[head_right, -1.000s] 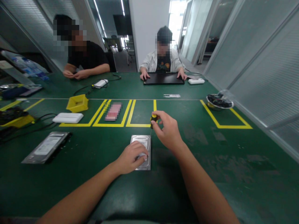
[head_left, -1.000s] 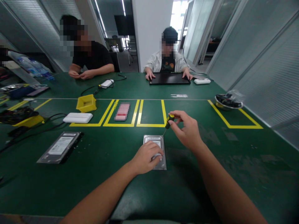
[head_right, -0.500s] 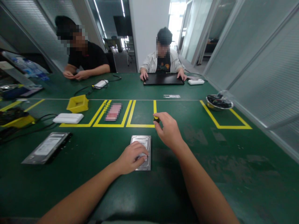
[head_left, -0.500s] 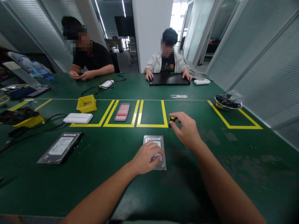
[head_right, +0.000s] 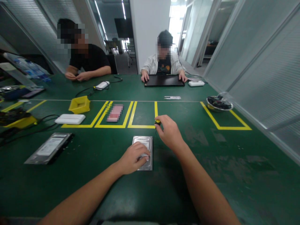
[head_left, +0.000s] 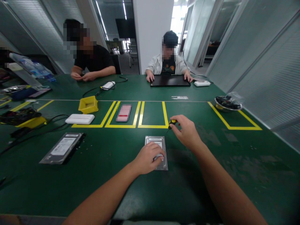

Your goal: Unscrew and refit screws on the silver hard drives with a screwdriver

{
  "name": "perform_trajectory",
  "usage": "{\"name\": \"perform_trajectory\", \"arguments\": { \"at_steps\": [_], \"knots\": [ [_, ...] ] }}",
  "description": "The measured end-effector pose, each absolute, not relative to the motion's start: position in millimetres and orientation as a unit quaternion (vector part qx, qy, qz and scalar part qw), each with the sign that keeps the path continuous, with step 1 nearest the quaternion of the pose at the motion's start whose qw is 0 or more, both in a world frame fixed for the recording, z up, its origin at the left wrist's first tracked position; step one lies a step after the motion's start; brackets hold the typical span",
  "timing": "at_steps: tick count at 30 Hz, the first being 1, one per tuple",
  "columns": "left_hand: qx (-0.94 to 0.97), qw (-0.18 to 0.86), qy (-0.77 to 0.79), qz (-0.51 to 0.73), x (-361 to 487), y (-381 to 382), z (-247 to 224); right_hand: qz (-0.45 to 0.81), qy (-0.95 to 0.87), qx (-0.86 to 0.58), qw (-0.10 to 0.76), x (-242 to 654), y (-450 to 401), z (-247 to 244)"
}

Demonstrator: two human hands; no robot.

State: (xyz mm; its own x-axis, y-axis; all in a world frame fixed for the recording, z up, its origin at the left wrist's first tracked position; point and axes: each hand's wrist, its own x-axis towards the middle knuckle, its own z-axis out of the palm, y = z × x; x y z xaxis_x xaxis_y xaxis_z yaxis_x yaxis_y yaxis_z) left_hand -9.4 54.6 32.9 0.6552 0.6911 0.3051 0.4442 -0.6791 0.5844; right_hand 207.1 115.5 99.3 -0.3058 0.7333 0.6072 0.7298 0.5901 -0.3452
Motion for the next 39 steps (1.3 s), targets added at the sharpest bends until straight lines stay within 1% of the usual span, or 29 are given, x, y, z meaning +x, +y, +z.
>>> {"name": "perform_trajectory", "arguments": {
  "at_steps": [6, 11, 14, 18, 23, 27, 31, 39],
  "knots": [
    [0.879, 0.233, 0.323, 0.261, -10, 52, 33, 0.003, -0.805, -0.483, 0.344, 214, 103, 104],
    [0.879, 0.232, 0.325, 0.261, -9, 50, 35, -0.009, -0.799, -0.531, 0.281, 230, 85, 108],
    [0.880, 0.231, 0.324, 0.261, -9, 49, 35, -0.006, -0.791, -0.569, 0.223, 238, 72, 107],
    [0.880, 0.229, 0.325, 0.261, -10, 49, 34, 0.020, -0.773, -0.616, 0.151, 241, 57, 100],
    [0.880, 0.231, 0.324, 0.258, -10, 48, 35, 0.085, -0.764, -0.631, 0.103, 233, 48, 82],
    [0.878, 0.233, 0.327, 0.260, -9, 49, 36, 0.114, -0.751, -0.646, 0.076, 226, 47, 65],
    [0.877, 0.233, 0.329, 0.262, -9, 50, 36, 0.096, -0.753, -0.647, 0.069, 223, 46, 56],
    [0.876, 0.236, 0.328, 0.261, -9, 53, 38, 0.073, -0.747, -0.660, 0.041, 221, 47, 53]
  ]
}}
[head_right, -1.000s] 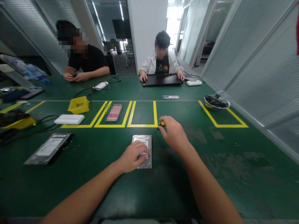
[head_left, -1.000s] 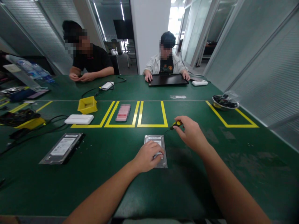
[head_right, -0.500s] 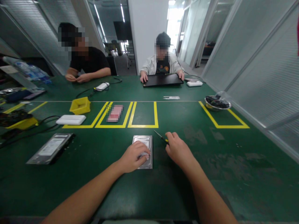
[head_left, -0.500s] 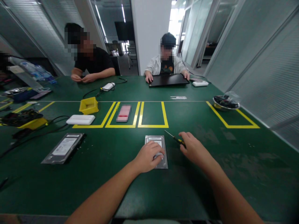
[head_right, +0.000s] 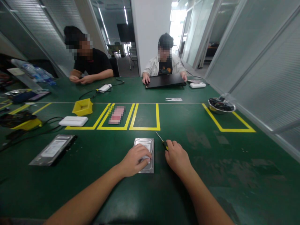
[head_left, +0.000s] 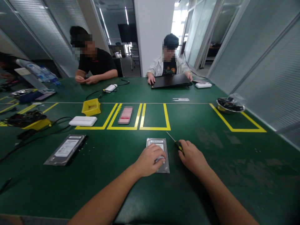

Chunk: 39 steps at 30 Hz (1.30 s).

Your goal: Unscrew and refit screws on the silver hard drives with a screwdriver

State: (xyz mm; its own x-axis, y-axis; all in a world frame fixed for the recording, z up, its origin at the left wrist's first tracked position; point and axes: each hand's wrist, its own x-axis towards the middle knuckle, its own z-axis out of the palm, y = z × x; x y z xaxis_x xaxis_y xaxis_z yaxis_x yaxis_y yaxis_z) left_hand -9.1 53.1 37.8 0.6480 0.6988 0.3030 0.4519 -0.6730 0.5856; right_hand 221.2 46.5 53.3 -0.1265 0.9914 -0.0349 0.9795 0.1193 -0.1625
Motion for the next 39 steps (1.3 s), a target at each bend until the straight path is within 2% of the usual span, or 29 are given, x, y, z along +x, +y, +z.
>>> {"name": "perform_trajectory", "arguments": {
  "at_steps": [11, 16, 20, 23, 29, 39],
  "knots": [
    [0.875, 0.231, 0.311, 0.290, -16, 55, 37, 0.059, -0.759, -0.647, 0.046, 220, 47, 50],
    [0.837, 0.174, 0.390, 0.341, -29, 64, 40, 0.063, -0.760, -0.645, 0.044, 221, 47, 51],
    [0.790, 0.119, 0.516, 0.309, -44, 77, 34, 0.070, -0.761, -0.644, 0.038, 219, 46, 53],
    [0.772, 0.125, 0.562, 0.269, -53, 84, 25, 0.073, -0.760, -0.645, 0.033, 218, 46, 55],
    [0.783, 0.150, 0.563, 0.217, -56, 91, 21, 0.076, -0.765, -0.638, 0.046, 222, 44, 60],
    [0.770, 0.171, 0.583, 0.197, -56, 93, 24, 0.109, -0.771, -0.621, 0.084, 254, 39, 63]
  ]
}}
